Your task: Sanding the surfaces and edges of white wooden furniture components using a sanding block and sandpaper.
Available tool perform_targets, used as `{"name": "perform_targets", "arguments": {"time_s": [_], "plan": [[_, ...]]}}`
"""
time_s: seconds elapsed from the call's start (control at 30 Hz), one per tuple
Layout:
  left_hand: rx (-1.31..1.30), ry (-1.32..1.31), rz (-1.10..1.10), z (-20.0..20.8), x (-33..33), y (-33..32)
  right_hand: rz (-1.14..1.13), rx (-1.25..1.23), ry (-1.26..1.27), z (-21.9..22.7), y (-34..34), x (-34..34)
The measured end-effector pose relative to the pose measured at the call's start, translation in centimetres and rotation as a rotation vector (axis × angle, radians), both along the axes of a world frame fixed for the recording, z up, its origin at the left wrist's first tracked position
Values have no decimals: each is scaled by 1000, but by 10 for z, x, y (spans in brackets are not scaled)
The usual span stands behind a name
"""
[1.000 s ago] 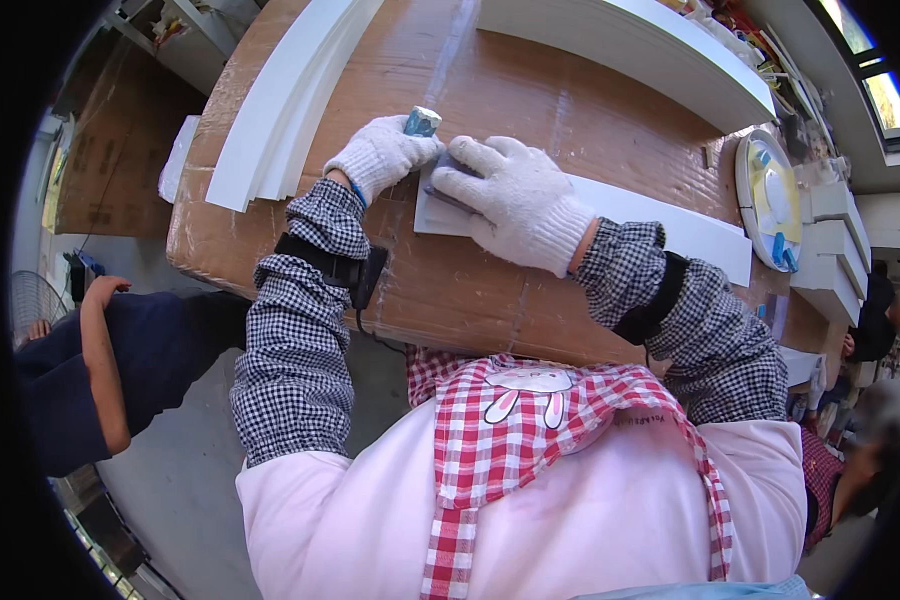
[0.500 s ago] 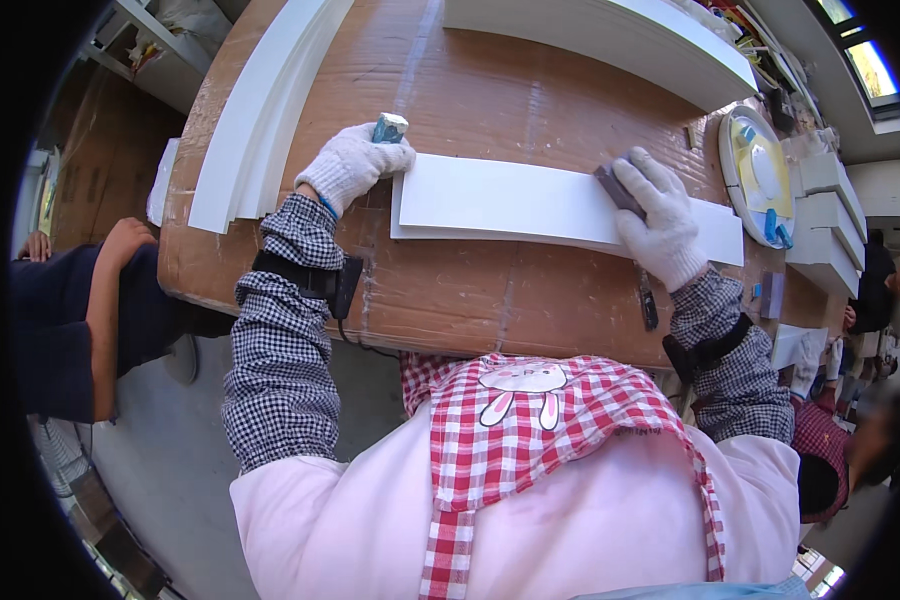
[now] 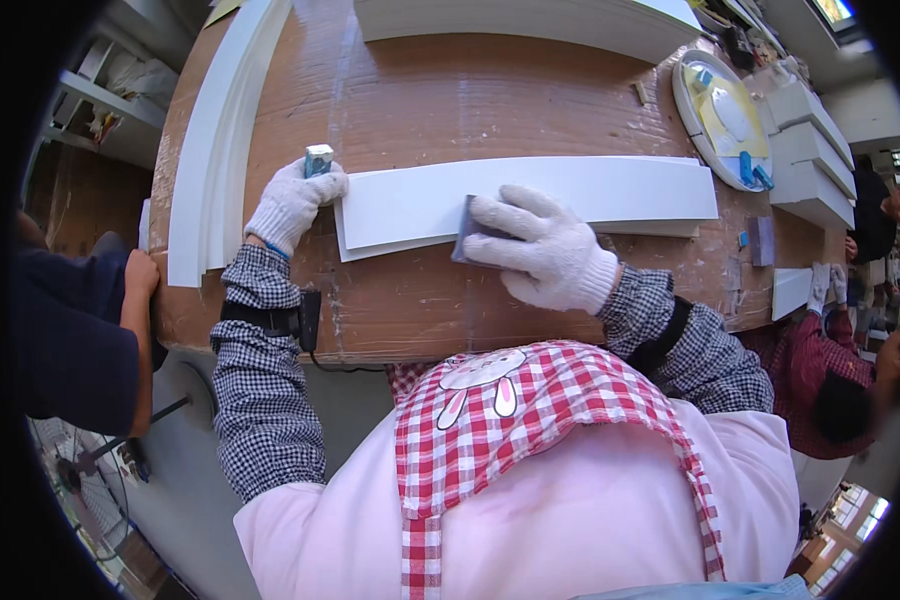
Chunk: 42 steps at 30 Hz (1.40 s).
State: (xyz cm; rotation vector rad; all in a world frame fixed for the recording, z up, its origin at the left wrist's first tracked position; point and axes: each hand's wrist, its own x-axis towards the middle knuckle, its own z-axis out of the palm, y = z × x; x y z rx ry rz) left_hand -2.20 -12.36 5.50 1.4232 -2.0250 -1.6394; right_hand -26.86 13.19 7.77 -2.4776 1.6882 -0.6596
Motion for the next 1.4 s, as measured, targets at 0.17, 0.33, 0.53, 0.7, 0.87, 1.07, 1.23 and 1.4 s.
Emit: {"name": "perform_targets", "arguments": {"time_s": [0.17,0.33,0.53,0.7,0.87,1.07,1.23,1.4], "plan": [[6,67,7,-9,-1,-6,-555,-245,47,-18,135,-103],[-161,3,63,-12,-3,-2,-1394,-21,-123,-35,242,-190],[-397,293,132,7,-77,89,-775,-396,-158,4,98,-92],[-841,-40,-110,15,-93,117,-256,-45,-76,9,10,-20],[-913,-67,-130,14,-92,118,-922,-139,21,-13,84,-129],[-708,247,-126,10,-96,119,-1394,-56,-222,-53,209,-223],[-769,588,-373,18,-128,147,-1457,5,297,-29,190,-144],[-981,706,-688,33,-169,184,-640,-220,-1123,-11,149,-67]]}}
